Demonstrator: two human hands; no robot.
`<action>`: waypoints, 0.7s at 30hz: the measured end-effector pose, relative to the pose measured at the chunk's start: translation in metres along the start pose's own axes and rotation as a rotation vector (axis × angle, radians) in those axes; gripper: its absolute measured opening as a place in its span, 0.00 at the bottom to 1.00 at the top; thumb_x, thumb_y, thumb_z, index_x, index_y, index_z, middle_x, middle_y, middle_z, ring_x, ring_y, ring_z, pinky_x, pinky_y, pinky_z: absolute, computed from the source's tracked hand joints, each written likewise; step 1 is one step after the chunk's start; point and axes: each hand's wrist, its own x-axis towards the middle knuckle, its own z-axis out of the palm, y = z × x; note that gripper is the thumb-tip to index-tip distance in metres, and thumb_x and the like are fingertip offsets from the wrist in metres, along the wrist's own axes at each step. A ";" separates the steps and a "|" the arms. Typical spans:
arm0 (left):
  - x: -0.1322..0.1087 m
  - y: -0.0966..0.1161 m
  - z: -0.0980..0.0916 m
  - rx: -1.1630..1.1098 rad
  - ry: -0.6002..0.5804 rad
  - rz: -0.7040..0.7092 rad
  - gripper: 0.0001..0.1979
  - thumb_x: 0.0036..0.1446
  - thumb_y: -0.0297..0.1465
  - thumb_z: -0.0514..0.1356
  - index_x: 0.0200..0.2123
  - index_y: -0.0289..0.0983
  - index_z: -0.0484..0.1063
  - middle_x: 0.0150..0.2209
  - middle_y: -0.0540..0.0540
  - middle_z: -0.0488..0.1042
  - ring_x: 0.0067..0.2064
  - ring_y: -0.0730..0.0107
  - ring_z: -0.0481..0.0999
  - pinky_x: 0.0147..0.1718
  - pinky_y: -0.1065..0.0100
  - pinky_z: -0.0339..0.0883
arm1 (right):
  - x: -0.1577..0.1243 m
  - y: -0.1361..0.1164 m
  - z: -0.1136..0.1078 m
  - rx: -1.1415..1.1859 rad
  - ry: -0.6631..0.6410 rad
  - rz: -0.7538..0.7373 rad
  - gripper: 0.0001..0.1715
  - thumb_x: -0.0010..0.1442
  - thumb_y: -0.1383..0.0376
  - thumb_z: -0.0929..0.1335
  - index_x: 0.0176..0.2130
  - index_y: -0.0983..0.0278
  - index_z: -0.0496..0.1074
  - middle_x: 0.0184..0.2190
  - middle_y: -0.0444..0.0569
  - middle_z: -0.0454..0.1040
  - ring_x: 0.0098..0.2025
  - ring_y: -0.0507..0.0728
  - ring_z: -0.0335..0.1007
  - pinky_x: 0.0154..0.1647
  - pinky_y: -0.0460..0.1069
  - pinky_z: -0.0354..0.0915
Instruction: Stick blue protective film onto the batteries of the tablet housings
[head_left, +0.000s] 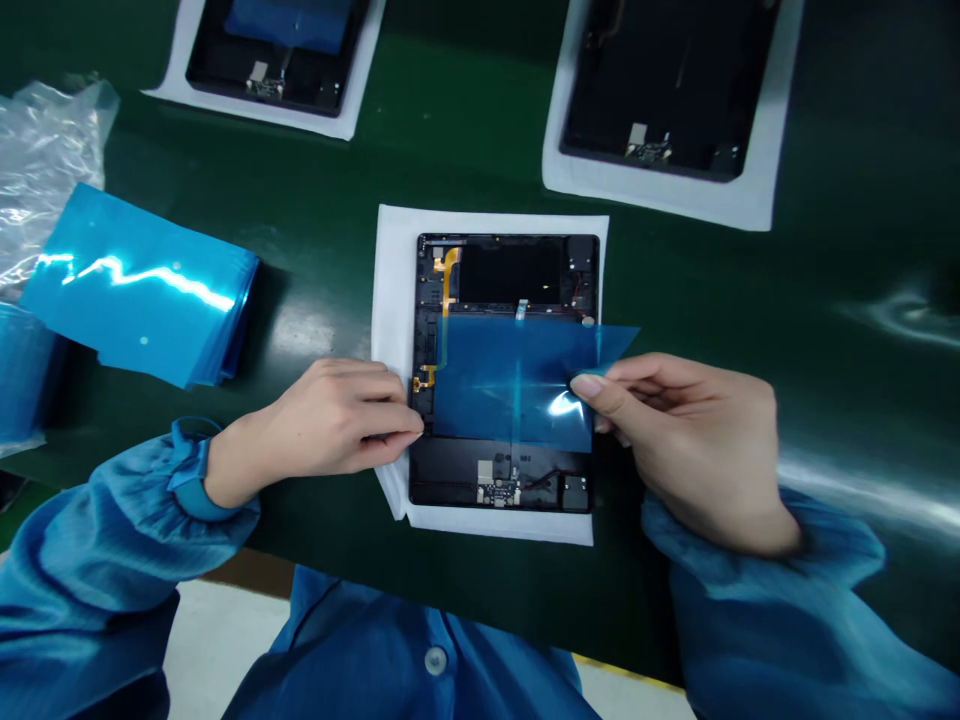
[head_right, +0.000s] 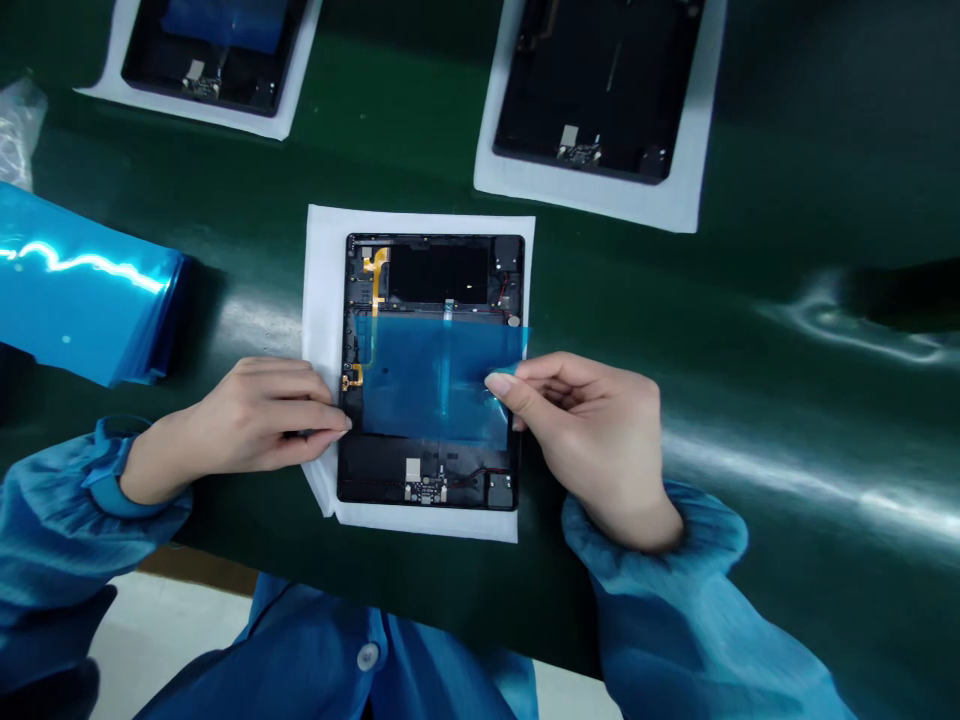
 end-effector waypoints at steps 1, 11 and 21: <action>0.000 0.000 0.000 0.000 0.002 0.001 0.06 0.73 0.28 0.60 0.40 0.40 0.76 0.34 0.49 0.81 0.34 0.69 0.80 0.32 0.67 0.70 | 0.000 0.000 0.000 0.004 0.000 -0.001 0.11 0.53 0.59 0.81 0.28 0.61 0.81 0.17 0.42 0.74 0.17 0.48 0.65 0.19 0.43 0.66; -0.001 -0.001 0.002 -0.013 0.022 0.017 0.05 0.72 0.28 0.61 0.40 0.40 0.75 0.35 0.49 0.81 0.34 0.70 0.80 0.32 0.67 0.70 | -0.001 0.003 0.001 -0.011 0.011 0.000 0.11 0.53 0.58 0.81 0.27 0.60 0.81 0.17 0.42 0.74 0.17 0.49 0.65 0.20 0.45 0.69; -0.001 0.002 -0.002 -0.006 -0.046 -0.033 0.09 0.74 0.29 0.59 0.40 0.39 0.78 0.37 0.48 0.81 0.37 0.70 0.79 0.35 0.67 0.68 | -0.001 0.003 0.000 -0.031 -0.001 0.008 0.11 0.54 0.58 0.81 0.28 0.61 0.82 0.18 0.44 0.74 0.18 0.50 0.66 0.20 0.46 0.69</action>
